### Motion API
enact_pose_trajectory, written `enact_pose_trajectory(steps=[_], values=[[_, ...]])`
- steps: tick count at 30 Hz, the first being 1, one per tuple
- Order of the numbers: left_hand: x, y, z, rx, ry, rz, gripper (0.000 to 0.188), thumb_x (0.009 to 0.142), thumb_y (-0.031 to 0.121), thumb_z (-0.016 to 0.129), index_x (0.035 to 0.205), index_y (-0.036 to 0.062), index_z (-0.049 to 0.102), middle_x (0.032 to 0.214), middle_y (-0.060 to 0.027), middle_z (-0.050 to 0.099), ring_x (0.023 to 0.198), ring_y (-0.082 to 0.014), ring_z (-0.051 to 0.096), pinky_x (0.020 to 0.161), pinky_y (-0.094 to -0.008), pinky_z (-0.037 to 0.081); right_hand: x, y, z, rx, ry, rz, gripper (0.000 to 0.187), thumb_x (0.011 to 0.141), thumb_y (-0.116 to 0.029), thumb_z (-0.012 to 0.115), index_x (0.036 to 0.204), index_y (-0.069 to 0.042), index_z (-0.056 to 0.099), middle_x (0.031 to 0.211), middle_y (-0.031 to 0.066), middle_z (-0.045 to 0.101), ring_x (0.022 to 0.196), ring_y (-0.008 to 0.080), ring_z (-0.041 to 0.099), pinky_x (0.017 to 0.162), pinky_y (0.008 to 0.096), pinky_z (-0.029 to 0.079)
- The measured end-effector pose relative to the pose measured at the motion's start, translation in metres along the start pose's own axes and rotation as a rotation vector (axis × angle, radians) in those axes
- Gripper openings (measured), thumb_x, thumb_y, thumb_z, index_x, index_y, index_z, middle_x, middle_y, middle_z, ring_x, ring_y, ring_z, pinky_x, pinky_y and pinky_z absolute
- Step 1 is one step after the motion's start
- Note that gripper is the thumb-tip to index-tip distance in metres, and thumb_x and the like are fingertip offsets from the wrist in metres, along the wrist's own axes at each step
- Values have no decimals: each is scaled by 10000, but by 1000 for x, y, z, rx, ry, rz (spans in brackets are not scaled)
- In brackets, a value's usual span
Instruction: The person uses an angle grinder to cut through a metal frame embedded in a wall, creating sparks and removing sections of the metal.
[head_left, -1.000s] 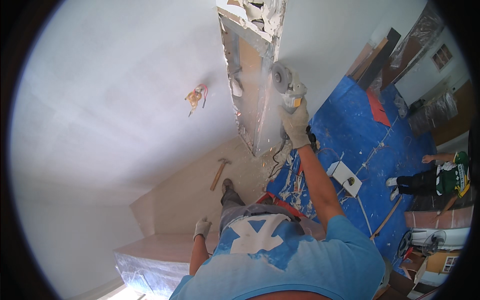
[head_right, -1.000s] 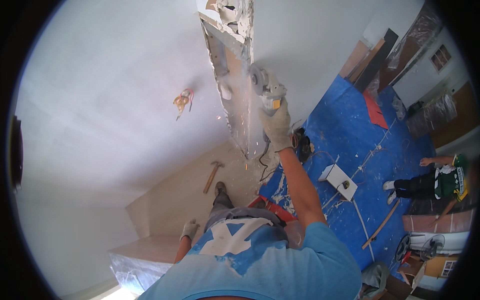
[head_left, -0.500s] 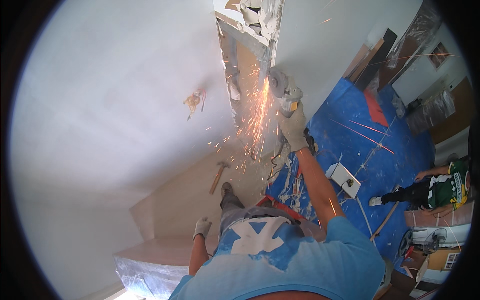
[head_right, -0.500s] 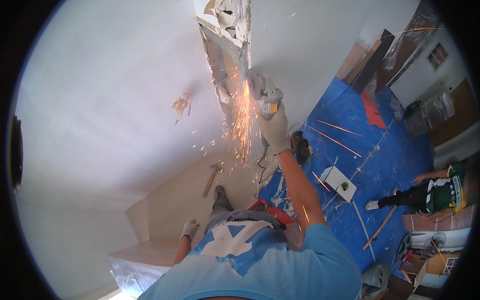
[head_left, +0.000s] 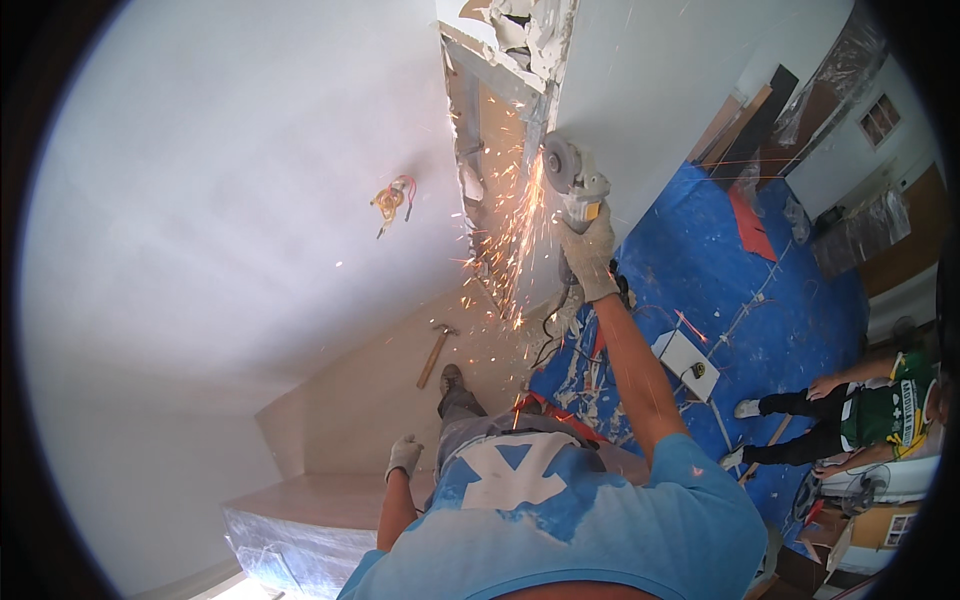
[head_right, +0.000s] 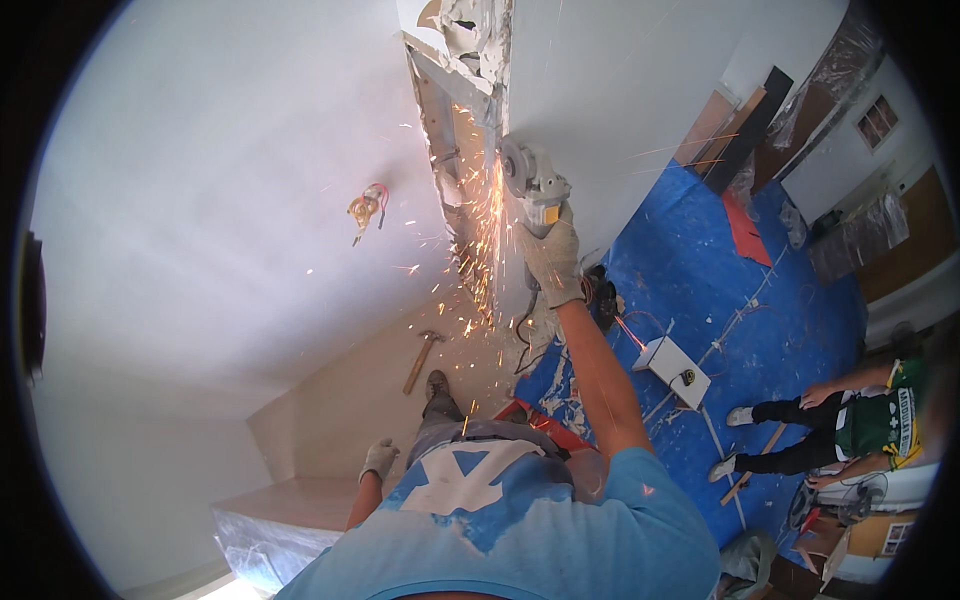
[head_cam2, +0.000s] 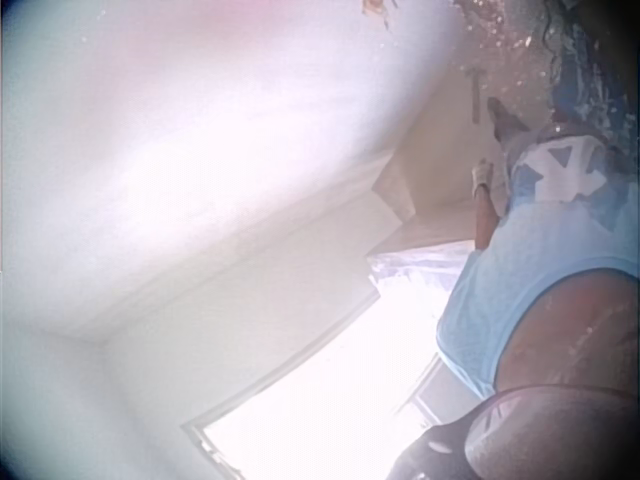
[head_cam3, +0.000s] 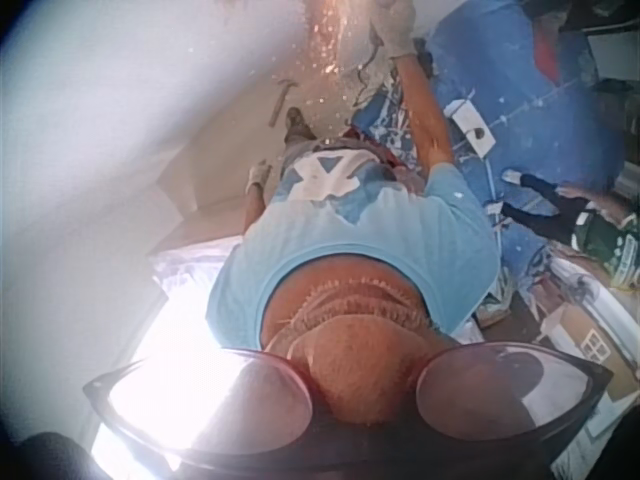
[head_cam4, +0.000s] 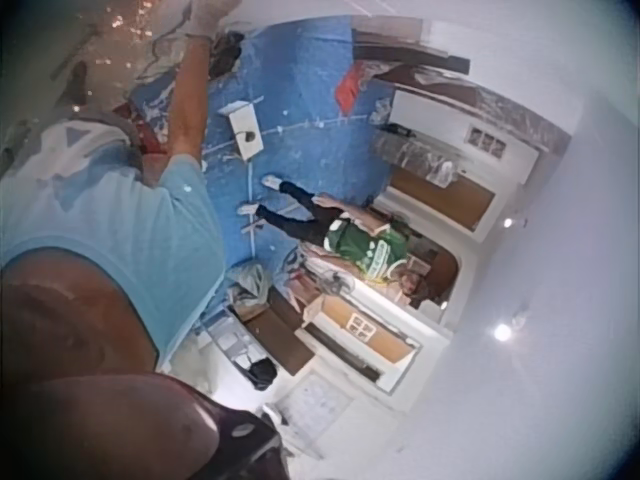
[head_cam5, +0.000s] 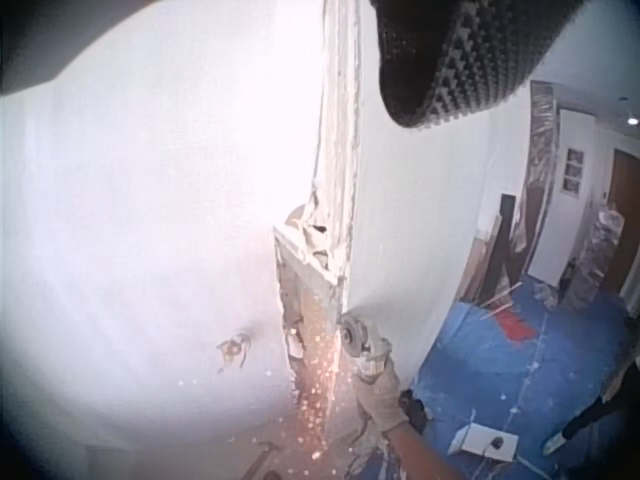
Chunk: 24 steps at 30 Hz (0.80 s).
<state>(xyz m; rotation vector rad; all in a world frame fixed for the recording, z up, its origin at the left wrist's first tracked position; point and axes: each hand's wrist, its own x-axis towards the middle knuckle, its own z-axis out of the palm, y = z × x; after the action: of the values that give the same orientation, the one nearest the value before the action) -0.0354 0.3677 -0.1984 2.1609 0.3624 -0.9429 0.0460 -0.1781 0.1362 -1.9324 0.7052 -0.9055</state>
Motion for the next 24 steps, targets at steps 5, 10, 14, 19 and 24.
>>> enact_pose_trajectory(steps=[5,10,14,19,24], values=[[-1,-3,2,106,4,117,601,835,116,714,1400,-67,623,1040,-142,769,890,-210,721,787,-322,552,3,-6,-2,31,-19,31,787,810,-182,832,1463,32,449,1216,224,712,1114,352,721,962,437,562],[8,-11,5,75,-67,12,607,829,142,742,1407,-10,633,1201,-190,753,1105,-279,724,959,-365,554,5,-5,-1,76,-23,-63,787,819,-175,823,1469,38,433,1235,210,706,1119,320,717,962,419,558],[11,-15,8,51,-54,46,600,832,141,739,1405,-8,637,1192,-191,753,1084,-274,724,930,-365,558,8,1,2,48,-21,-5,804,815,-193,843,1467,40,435,1232,209,709,1114,314,719,966,414,556],[6,-10,7,60,-37,40,594,839,112,722,1406,-35,625,1123,-161,756,1015,-241,719,874,-346,557,8,12,6,117,-54,38,823,805,-223,867,1459,44,445,1219,222,713,1107,335,724,965,432,558],[2,-1,5,50,-17,-11,588,843,113,715,1411,-15,630,1147,-172,763,1048,-267,729,897,-367,560,7,20,8,45,-2,-32,816,807,-232,859,1453,47,446,1207,227,717,1104,342,725,955,433,562]])
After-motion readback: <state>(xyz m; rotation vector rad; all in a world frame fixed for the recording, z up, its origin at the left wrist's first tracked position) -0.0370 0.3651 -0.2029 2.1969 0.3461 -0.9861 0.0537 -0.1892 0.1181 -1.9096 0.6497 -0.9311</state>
